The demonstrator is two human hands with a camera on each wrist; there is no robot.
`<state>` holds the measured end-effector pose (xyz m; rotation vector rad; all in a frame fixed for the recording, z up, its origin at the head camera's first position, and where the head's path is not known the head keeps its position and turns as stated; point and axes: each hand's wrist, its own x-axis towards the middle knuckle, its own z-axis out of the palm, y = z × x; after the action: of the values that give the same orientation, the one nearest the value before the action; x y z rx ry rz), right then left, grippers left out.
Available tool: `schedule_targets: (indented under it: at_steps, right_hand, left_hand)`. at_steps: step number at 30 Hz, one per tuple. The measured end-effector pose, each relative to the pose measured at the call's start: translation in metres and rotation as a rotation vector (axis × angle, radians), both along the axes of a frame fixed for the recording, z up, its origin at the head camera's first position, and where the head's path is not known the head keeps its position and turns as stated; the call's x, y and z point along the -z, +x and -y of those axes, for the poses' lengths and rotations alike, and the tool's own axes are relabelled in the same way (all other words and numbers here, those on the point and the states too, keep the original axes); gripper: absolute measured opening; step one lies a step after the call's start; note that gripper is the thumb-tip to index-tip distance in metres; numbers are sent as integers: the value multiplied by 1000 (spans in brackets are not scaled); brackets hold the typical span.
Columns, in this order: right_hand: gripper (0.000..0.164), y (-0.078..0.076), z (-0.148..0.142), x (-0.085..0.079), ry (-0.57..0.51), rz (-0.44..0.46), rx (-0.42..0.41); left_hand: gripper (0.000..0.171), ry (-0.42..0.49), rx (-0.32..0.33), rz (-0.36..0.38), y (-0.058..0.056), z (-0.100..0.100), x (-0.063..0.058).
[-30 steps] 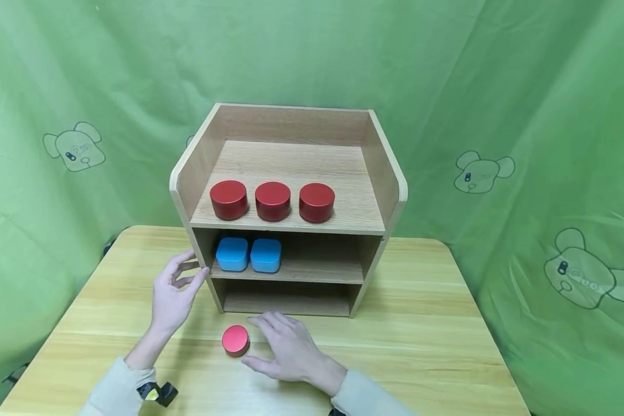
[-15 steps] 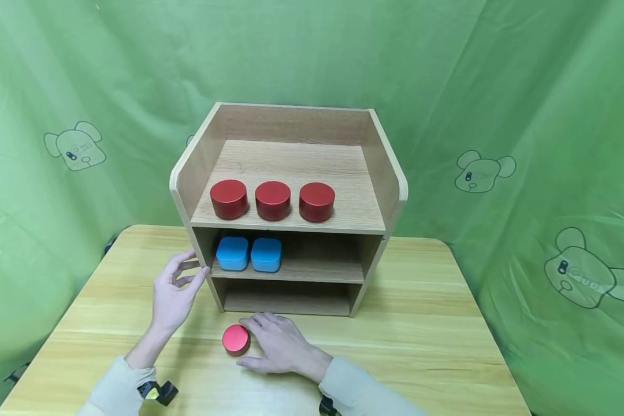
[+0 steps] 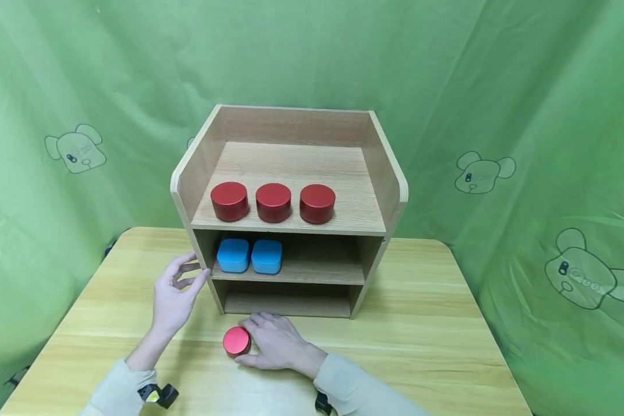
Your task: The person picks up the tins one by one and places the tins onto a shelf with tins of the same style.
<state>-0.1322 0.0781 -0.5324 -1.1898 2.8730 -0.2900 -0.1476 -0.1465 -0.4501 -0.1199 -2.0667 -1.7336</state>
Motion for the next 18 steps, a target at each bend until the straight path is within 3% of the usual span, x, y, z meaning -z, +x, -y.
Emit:
schedule_targets:
  at_steps: [11, 18]
  right_hand:
    - [62, -1, 2, -2, -14, 0, 4]
    - [56, 8, -14, -8, -52, 1, 17]
  left_hand:
    - [43, 21, 5, -4, 1, -1, -1]
    - [43, 16, 16, -7, 1, -1, 0]
